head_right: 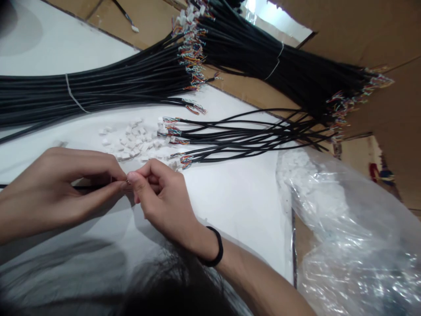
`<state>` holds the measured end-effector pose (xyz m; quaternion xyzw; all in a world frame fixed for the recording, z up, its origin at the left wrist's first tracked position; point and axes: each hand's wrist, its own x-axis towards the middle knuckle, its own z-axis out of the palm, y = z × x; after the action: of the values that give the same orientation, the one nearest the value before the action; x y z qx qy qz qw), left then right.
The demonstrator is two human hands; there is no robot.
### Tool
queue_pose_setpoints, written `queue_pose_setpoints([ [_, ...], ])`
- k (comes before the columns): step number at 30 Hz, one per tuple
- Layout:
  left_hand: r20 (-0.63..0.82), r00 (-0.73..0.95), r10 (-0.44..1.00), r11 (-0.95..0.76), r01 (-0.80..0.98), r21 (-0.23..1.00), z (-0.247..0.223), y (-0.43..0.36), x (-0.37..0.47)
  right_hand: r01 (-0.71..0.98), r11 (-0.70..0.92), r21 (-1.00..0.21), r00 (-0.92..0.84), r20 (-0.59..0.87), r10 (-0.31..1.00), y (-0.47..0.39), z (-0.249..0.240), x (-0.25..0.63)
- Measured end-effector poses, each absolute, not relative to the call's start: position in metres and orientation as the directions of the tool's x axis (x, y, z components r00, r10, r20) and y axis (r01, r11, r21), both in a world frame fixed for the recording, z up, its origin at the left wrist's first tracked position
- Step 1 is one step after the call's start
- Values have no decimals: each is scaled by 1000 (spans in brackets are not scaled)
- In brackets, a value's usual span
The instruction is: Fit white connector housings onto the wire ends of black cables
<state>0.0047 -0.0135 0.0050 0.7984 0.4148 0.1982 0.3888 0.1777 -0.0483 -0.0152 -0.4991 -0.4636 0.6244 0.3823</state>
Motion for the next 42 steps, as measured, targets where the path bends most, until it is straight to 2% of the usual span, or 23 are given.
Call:
queue_pose_setpoints([
  [3, -167, 527, 833, -138, 490, 861, 6, -11, 4, -77, -300, -951, -217, -278, 936, -45, -16, 179],
  [7, -357, 517, 778, 79, 483, 872, 6, -8, 3, -139, -291, -947, -245, -252, 936, -43, -20, 180],
  [13, -415, 547, 727, 156, 456, 876, 11, -1, 0, -155, -225, -962, -188, -195, 963, -50, -21, 178],
  [19, -471, 554, 686, 231, 448, 864, 10, 2, -2, -98, -35, -995, -171, -18, 985, -57, -23, 177],
  [24, -388, 516, 763, 155, 437, 886, 11, 1, -2, 34, 130, -991, -143, 124, 982, -61, -26, 178],
  [31, -219, 438, 872, 8, 434, 901, 8, -4, -1, 75, 177, -981, -135, 166, 977, -59, -26, 179],
  [42, -109, 383, 917, -33, 347, 937, 5, -7, 6, -74, -6, -997, -125, 3, 992, -55, -25, 179],
])
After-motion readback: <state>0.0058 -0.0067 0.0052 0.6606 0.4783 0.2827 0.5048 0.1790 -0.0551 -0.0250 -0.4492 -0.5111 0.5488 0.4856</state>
